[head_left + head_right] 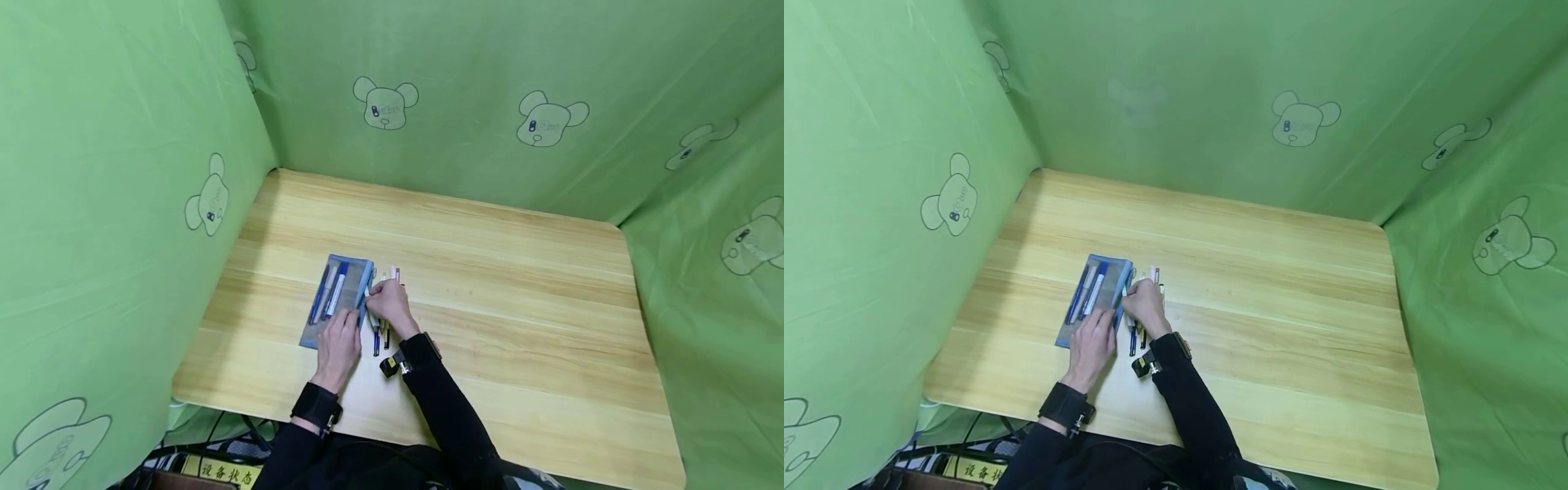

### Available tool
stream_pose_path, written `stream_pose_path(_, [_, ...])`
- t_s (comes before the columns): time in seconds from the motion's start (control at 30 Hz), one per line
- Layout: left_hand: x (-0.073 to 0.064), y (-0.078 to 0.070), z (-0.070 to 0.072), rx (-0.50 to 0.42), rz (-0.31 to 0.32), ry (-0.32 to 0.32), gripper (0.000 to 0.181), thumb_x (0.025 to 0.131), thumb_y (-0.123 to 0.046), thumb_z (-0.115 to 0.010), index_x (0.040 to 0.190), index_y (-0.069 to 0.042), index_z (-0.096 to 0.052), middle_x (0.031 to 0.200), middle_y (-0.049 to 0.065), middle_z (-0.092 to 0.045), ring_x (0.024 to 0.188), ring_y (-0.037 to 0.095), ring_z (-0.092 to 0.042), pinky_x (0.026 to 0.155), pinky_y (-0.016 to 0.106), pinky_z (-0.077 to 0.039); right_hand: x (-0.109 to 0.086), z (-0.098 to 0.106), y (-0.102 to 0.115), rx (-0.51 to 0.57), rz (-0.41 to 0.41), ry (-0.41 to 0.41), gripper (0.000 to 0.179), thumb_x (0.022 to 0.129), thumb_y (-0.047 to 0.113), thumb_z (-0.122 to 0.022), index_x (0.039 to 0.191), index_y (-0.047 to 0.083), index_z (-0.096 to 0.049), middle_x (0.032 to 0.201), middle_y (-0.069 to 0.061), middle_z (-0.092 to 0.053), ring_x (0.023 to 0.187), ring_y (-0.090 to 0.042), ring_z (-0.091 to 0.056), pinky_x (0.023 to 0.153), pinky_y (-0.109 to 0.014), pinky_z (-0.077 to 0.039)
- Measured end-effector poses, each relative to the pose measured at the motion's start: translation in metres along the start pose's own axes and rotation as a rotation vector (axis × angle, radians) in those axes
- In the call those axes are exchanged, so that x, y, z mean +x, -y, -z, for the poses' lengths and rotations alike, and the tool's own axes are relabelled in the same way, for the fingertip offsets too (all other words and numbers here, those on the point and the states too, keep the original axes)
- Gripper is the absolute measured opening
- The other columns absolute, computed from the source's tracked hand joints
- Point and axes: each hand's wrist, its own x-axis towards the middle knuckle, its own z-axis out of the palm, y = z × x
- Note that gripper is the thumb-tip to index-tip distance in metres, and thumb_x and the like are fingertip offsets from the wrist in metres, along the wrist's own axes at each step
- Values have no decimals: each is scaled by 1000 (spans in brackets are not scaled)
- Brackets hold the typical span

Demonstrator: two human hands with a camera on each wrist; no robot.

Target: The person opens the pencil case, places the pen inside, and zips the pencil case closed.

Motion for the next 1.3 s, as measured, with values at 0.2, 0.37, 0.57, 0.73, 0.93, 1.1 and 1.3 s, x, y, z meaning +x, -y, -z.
stream_pose_path(0.2, [0,-1,0,-3,-18,-27,26,82,2,-74,107,0,-72,96,11,-69,77,27,-68,54,36,-60,3,-9,1,67,-6,-12,12,79,6,-75,91,4,-77,89,-11,-79,75,-19,-71,60,-22,-56])
stream_pose_path(0.37, [0,0,-1,0,-22,-34,23,83,1,-74,105,-1,-71,94,10,-68,76,26,-67,54,37,-60,5,-16,0,77,9,-34,9,78,4,-72,87,5,-74,81,-9,-77,67,-15,-66,54,-19,-49])
stream_pose_path(0.57, [-1,1,-2,4,-20,-46,21,84,0,-74,105,-1,-71,92,10,-68,75,27,-66,54,39,-59,6,-21,1,69,28,-82,7,77,2,-68,82,4,-73,78,-9,-76,64,-16,-63,50,-19,-46])
stream_pose_path(0.73, [-1,1,-3,8,-20,-54,23,82,0,-76,105,-1,-71,92,10,-67,76,28,-67,54,42,-59,7,-27,0,23,80,-138,8,75,-1,-67,79,3,-73,77,-10,-76,64,-18,-65,49,-20,-48])
stream_pose_path(0.93, [-1,0,-1,16,-30,-52,22,82,0,-74,104,-1,-70,93,10,-67,75,28,-66,54,41,-58,8,-31,-2,-17,153,-183,10,75,-4,-65,74,2,-73,71,-10,-74,61,-19,-64,47,-20,-45])
stream_pose_path(1.1, [-1,0,-1,15,-38,-61,21,83,-1,-74,104,-1,-71,91,9,-66,74,27,-66,53,39,-57,7,-32,-3,-20,156,-192,10,75,-4,-66,73,1,-74,72,-11,-74,63,-21,-65,48,-21,-47])
stream_pose_path(1.3, [-1,1,-2,11,-47,-75,20,83,-1,-75,103,0,-70,90,10,-66,74,28,-65,55,39,-58,6,-32,-1,-33,171,-187,13,74,-5,-64,74,1,-75,73,-12,-75,64,-22,-66,48,-22,-47])
